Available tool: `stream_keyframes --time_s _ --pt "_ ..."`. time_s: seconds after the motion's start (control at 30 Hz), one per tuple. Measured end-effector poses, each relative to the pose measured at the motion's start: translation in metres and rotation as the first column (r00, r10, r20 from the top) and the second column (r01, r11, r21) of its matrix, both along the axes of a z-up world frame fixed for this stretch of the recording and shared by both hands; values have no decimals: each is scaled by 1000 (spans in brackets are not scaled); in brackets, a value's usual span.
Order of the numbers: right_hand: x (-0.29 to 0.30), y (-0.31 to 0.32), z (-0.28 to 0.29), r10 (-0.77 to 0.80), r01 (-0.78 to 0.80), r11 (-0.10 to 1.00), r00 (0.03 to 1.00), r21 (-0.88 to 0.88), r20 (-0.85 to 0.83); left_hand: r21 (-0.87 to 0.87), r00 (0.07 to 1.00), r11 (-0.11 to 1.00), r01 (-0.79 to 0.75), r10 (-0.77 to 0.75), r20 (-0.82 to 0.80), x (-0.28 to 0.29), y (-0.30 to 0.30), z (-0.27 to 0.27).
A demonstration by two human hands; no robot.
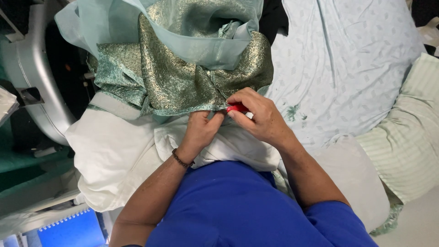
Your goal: The person uses red-handled scissors to cut a piece of shiny, light green fabric that is resting on their lap. They hold the fabric with their left hand and carefully snip along the edge with their right hand, occasionally adjusting the material to continue the cut.
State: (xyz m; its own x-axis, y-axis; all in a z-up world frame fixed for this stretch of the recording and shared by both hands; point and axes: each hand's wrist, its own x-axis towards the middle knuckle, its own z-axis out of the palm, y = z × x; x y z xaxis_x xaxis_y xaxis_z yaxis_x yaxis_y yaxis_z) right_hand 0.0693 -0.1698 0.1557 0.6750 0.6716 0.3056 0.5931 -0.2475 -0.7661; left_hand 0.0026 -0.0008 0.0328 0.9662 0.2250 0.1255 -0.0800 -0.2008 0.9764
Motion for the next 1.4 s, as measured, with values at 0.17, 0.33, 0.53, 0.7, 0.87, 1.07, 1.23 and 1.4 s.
stream_keyframes --time_s 0.17,0.33,0.53,0.7,0.87,1.07,1.23,1.4 --pt "0 0 -2 -11 11 1000 1000 2 -11 2 1000 1000 12 -12 0 -1 -1 -7" --pt "0 1 -1 -23 23 1000 999 -3 -26 42 999 999 24 -25 26 -1 1 -9" --pt "-1 2 -2 -33 33 999 999 -16 8 62 999 998 29 -31 22 -4 2 -27" --pt "0 3 0 -35 35 999 999 -17 6 54 999 998 29 -30 29 -3 0 -27" --pt "-1 5 -1 -39 40 999 999 -14 29 68 999 997 33 -36 41 -2 -1 -23" --pt "0 3 -2 -34 34 999 998 -9 48 33 998 998 54 -54 24 -1 1 -23" --pt "0 -3 1 -33 32 998 999 -55 -16 16 1000 1000 24 -24 -17 -5 -1 1" --pt "-1 -10 10 14 21 974 988 -224 152 -137 991 990 -26 7 -137 -1 -4 19"
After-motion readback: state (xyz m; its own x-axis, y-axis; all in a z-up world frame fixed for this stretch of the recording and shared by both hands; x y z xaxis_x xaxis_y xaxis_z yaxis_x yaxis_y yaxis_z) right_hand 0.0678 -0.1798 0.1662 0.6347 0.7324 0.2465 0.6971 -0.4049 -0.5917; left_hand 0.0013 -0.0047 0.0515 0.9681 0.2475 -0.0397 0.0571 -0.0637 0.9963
